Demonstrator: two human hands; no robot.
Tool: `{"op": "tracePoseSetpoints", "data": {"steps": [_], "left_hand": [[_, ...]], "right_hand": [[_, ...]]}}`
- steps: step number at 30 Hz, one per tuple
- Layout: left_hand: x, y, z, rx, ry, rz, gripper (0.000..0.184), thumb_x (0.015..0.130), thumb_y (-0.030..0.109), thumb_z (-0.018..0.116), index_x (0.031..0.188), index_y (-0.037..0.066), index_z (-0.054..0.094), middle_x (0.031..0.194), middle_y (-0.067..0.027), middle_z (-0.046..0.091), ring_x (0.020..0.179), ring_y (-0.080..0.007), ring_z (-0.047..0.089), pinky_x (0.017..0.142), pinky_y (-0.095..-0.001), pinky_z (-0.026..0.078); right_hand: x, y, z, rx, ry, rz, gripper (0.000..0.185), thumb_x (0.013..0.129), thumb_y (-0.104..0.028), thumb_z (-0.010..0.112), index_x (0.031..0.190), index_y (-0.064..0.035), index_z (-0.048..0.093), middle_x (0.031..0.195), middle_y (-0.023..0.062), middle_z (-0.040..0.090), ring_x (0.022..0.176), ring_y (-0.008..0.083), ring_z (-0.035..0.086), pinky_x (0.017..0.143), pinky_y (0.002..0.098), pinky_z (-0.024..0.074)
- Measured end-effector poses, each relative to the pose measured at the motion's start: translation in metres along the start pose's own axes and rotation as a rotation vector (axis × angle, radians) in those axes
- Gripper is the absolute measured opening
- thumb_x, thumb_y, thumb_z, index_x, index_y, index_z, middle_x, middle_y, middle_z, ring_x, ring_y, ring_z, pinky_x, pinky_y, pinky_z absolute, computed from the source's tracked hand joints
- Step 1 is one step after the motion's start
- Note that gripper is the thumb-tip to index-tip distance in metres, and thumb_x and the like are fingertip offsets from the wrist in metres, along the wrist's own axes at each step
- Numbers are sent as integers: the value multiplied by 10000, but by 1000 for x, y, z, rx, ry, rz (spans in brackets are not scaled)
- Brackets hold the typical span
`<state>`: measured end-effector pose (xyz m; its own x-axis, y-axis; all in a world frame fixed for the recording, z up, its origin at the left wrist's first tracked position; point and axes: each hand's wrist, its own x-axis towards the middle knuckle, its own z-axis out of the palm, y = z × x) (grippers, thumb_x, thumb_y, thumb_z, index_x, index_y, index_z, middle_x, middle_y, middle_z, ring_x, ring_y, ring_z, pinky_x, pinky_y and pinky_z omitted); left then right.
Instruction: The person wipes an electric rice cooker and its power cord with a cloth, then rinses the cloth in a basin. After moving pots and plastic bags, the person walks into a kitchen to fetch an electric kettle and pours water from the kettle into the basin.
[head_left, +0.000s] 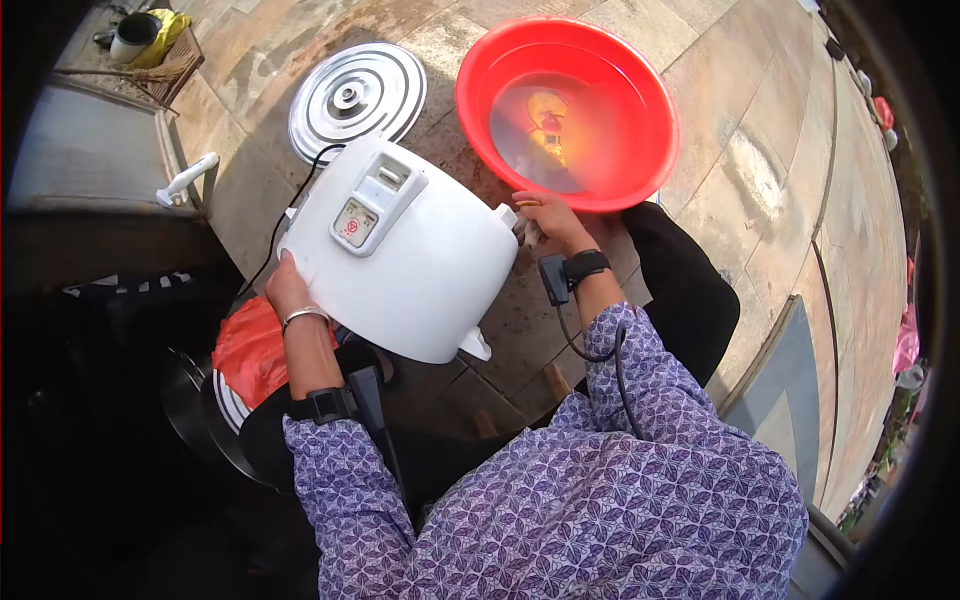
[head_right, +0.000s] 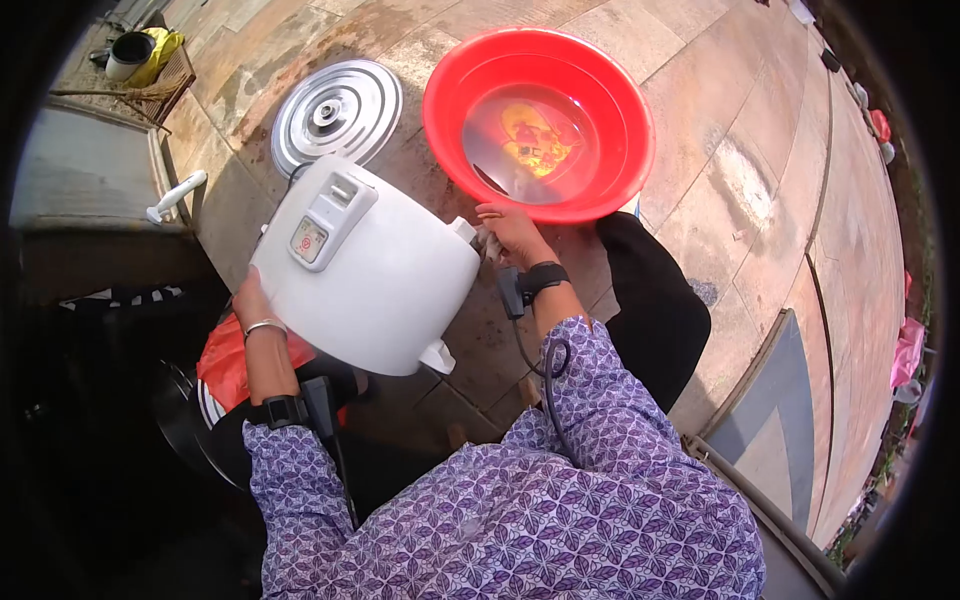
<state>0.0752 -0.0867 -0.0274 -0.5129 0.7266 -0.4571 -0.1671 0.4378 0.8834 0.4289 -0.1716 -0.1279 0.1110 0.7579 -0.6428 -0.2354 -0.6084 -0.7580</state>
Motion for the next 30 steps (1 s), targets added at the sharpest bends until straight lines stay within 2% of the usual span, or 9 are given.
{"op": "tracePoseSetpoints", "data": {"steps": [6, 9, 10, 11, 14, 17, 22, 25, 30], "left_hand": [[-12, -5, -2, -159, 5, -142, 341, 888, 253, 532, 1054, -44, 541, 869, -127, 631, 693, -223, 631, 532, -350, 499], [-31, 0, 3, -145, -157, -223, 256, 883, 291, 533, 985, 56, 543, 738, -48, 607, 504, -139, 541, 366, -270, 284], [-34, -4, 9, -204, -132, -222, 254, 877, 291, 535, 997, 67, 540, 740, -48, 608, 489, -150, 545, 357, -264, 301], [-37, -8, 13, -221, -127, -219, 267, 891, 294, 509, 1036, 69, 522, 783, -52, 613, 539, -161, 564, 375, -275, 300], [-64, -3, 21, -232, -137, -229, 284, 901, 278, 492, 1095, 71, 498, 834, -61, 620, 604, -178, 589, 400, -289, 307], [-78, -4, 29, -315, -75, -210, 293, 866, 259, 535, 1069, 48, 527, 754, -54, 608, 487, -143, 554, 344, -253, 347], [-90, 2, 34, -275, -202, -257, 244, 867, 249, 532, 1022, 60, 539, 720, -48, 596, 489, -134, 544, 368, -253, 352], [-95, 1, 37, -300, -287, -231, 239, 866, 250, 536, 1022, 69, 541, 712, -41, 589, 496, -136, 544, 391, -256, 376], [-113, -1, 49, -394, -269, -235, 235, 866, 246, 536, 1006, 57, 543, 707, -37, 581, 490, -131, 533, 399, -259, 395]], "right_hand": [[-51, -126, -9, 101, 58, -569, 391, 836, -33, 506, 1227, -22, 501, 1021, 63, 572, 898, 134, 559, 760, 244, 467], [-73, -176, -18, 228, 52, -712, 470, 855, -112, 516, 1305, -37, 403, 1055, 81, 574, 912, 152, 568, 754, 263, 475], [-77, -185, -21, 268, 88, -771, 541, 867, -177, 523, 1355, -48, 330, 1079, 95, 579, 926, 168, 576, 755, 275, 479], [-77, -184, -32, 254, 68, -775, 541, 867, -177, 523, 1355, -48, 330, 1079, 95, 579, 926, 168, 576, 755, 275, 479], [-60, -150, -49, -240, 580, -389, 758, 815, -287, 616, 1423, -153, 185, 1053, 89, 564, 721, 147, 571, 529, 257, 461], [-69, -111, -25, -406, 341, -309, 604, 840, -275, 605, 1369, -129, 352, 876, 30, 568, 701, 102, 539, 545, 232, 438], [-93, -60, 23, -444, -13, -333, 537, 851, -227, 588, 1311, -17, 406, 978, 64, 602, 771, 131, 581, 660, 266, 472], [-87, -28, 20, -654, 40, -305, 519, 840, -221, 597, 1288, -17, 433, 1010, 130, 602, 820, 172, 600, 713, 294, 481], [-140, -54, 54, -723, 134, -707, 536, 794, -231, 650, 1263, -45, 468, 1147, 182, 545, 962, 244, 585, 807, 309, 457]]}}
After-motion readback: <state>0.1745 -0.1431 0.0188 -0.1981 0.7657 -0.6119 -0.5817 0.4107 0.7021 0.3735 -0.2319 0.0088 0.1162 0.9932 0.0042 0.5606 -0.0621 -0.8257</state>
